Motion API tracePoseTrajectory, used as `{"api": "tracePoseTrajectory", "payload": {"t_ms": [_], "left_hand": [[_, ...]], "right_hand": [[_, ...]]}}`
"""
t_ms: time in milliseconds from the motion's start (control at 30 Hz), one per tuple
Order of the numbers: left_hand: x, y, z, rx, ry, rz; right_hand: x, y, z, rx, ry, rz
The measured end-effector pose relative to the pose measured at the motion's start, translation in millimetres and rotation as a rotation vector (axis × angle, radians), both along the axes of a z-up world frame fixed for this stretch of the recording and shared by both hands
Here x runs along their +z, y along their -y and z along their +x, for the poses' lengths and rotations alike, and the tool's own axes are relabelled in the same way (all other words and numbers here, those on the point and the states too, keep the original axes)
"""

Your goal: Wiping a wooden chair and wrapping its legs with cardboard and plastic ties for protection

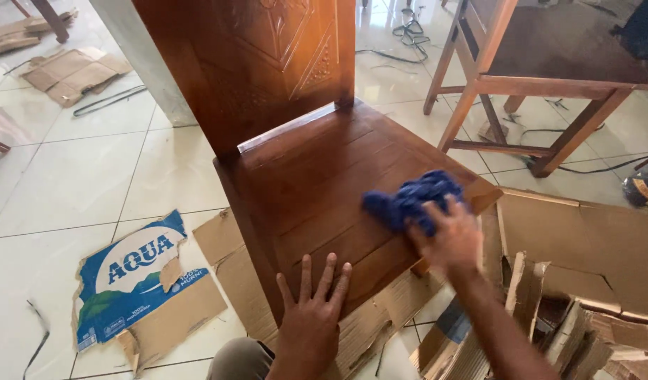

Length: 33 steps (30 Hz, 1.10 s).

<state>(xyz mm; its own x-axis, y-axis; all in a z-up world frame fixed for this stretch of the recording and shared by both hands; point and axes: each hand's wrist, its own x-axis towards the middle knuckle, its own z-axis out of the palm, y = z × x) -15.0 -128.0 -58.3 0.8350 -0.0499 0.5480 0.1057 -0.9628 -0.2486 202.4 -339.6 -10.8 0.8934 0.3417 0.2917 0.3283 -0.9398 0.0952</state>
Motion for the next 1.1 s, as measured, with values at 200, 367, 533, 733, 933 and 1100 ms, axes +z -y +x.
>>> {"api": "tracePoseTrajectory", "payload": {"t_ms": [200,367,533,733,933,1100], "left_hand": [[6,-3,-3,-0.112,-0.125,-0.150],[27,-25,-7,-0.338,-0.293,-0.421],[43,-34,-2,-0.447,-0.279,-0.510],[45,-12,25,-0.378,-0.308,-0.535],[45,22,59,-0.266,-0.168,-0.578],[44,39,60,-0.211,-0.129,-0.563]], "right_hand": [[33,-52,-99,0.474,0.213,0.577],[24,-47,-88,0.452,0.276,0.607],[18,-47,-73,0.479,0.343,0.755],[-24,-34,-13,0.582,0.471,0.813],[1,-30,27,0.690,0.491,0.729],[18,-32,23,0.446,0.189,0.590]]}}
